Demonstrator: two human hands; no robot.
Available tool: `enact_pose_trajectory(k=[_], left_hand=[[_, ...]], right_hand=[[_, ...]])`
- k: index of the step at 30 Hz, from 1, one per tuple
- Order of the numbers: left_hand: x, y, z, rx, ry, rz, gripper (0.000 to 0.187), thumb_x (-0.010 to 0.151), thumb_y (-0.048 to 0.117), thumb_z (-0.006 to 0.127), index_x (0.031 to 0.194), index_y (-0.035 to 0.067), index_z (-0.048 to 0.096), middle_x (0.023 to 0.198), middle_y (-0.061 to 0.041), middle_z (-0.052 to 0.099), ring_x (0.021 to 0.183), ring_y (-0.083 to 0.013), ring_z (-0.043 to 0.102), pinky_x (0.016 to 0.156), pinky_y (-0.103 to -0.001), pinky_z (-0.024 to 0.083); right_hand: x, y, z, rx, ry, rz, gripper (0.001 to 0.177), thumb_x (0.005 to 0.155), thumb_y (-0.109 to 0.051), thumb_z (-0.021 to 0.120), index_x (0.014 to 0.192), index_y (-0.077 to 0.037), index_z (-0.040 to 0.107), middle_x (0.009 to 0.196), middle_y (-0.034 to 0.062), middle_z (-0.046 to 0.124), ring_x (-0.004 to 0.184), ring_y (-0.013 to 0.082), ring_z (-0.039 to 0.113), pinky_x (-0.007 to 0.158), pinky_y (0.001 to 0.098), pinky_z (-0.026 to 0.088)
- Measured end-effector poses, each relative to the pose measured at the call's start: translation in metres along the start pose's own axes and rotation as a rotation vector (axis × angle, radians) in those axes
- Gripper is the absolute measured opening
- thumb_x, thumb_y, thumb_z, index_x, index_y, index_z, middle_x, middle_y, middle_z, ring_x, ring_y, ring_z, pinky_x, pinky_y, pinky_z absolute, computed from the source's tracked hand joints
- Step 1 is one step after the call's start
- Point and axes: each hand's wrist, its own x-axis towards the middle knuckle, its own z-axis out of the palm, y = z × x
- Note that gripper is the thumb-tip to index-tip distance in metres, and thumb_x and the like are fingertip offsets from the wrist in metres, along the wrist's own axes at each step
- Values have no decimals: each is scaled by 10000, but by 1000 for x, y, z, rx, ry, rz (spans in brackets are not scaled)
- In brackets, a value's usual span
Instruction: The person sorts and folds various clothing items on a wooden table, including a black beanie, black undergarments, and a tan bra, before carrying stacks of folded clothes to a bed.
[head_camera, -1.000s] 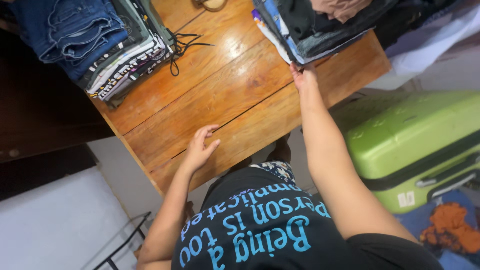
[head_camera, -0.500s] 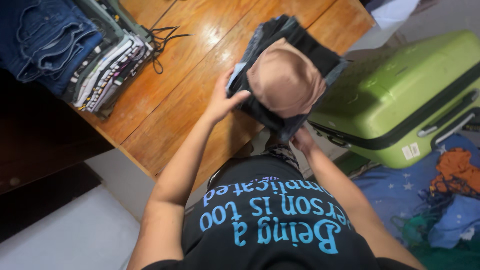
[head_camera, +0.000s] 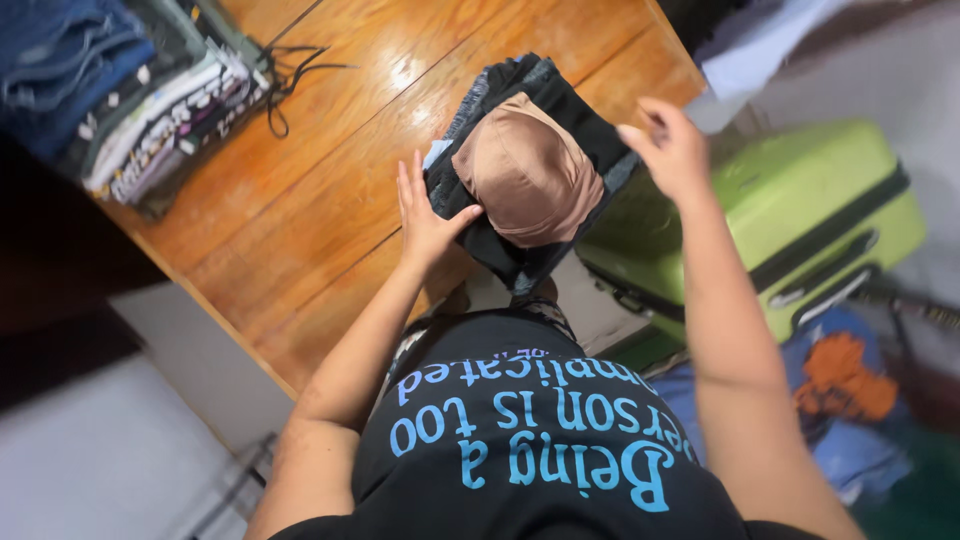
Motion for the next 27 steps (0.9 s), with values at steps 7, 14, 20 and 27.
enact_pose_trajectory(k=[7,14,20,27], left_hand=[[-32,-17,31,-141,275,-234,1456,650,374,1027,1641,118,-9,1663,-336,78,1566,-444,155,1232,-482,255],[-48,-43,75,-795,228,-501,1529,663,348,947,1576,74,-249,1600,-171,404,1443,-264,450,1163,-370,372],[-37,-43,76,-898,208,-608,1401,634,361,949,1624,114,-10,1518,-143,516,1397,-246,503,1126,-391,433],[-37,-40,79,-1082,136,-783,1010,626,458,899,1465,82,480,1365,-127,643,1319,-290,583,1054,-479,512]], right_hand=[[150,1,70,-16,-720,-22,1084,821,-326,951,1599,-19,261,1535,203,425,1410,304,413,1146,405,358],[197,19,105,-23,-1186,247,832,757,-298,877,1493,-121,531,1177,111,680,932,216,558,751,388,457],[211,42,120,140,-1289,408,686,739,-326,869,1357,-160,620,1196,-8,703,1053,139,655,830,323,546],[206,65,128,232,-1252,456,662,756,-344,872,1334,-125,635,1194,11,716,1073,150,673,920,322,540]])
